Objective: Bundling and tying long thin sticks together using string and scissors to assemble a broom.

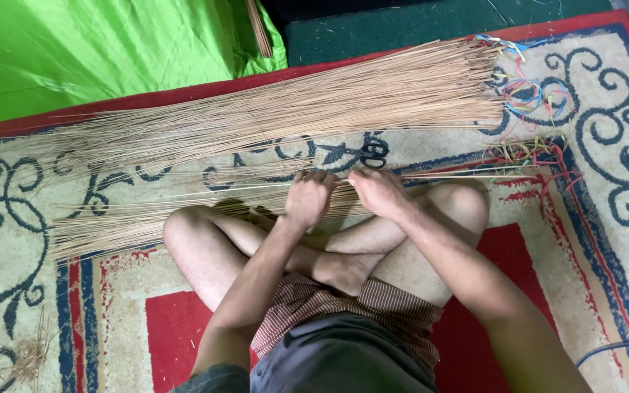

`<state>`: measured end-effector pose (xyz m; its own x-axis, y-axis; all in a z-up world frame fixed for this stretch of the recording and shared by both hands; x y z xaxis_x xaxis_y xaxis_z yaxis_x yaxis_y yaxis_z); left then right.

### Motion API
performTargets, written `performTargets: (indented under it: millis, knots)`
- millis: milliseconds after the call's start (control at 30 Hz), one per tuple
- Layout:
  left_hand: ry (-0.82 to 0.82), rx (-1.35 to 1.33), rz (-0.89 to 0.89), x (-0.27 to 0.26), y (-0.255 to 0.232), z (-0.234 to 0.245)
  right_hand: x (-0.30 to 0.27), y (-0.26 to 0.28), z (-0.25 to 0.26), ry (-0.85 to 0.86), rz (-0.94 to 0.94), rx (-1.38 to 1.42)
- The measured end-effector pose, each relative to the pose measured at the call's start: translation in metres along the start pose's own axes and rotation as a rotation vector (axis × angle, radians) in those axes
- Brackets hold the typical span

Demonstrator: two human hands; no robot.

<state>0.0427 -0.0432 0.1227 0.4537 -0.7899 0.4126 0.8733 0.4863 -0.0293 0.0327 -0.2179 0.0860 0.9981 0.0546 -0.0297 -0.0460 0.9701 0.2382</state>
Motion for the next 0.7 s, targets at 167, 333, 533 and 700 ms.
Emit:
performTargets:
  millis: [167,333,533,700]
  knots:
    - [0.034,-0.02,0.053,-0.014,0.021,-0.018,-0.008,-0.009,0.018,0.04,-0.017,0.055]
    - [0.063,0.028,0.135,-0.057,0.066,0.001,-0.015,-0.066,0.017,0.068,-0.078,0.019]
    - [0.137,0.064,0.152,-0.065,0.064,-0.003,-0.016,-0.065,0.006,0.014,-0.074,-0.006]
    - [0.05,-0.064,0.073,-0.025,0.015,-0.002,-0.01,-0.011,-0.006,0.098,-0.039,0.109]
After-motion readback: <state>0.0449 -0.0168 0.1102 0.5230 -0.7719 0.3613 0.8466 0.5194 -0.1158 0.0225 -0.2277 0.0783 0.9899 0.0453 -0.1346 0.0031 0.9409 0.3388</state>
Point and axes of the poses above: each hand's wrist, its own x-axis towards the middle knuckle, its own z-axis out of the back of the hand, y = z × x, the point moved 6 cm from there along x, towards the middle knuckle, and after that the axes turned 15 degrees about -z, right-handed, at the moved point
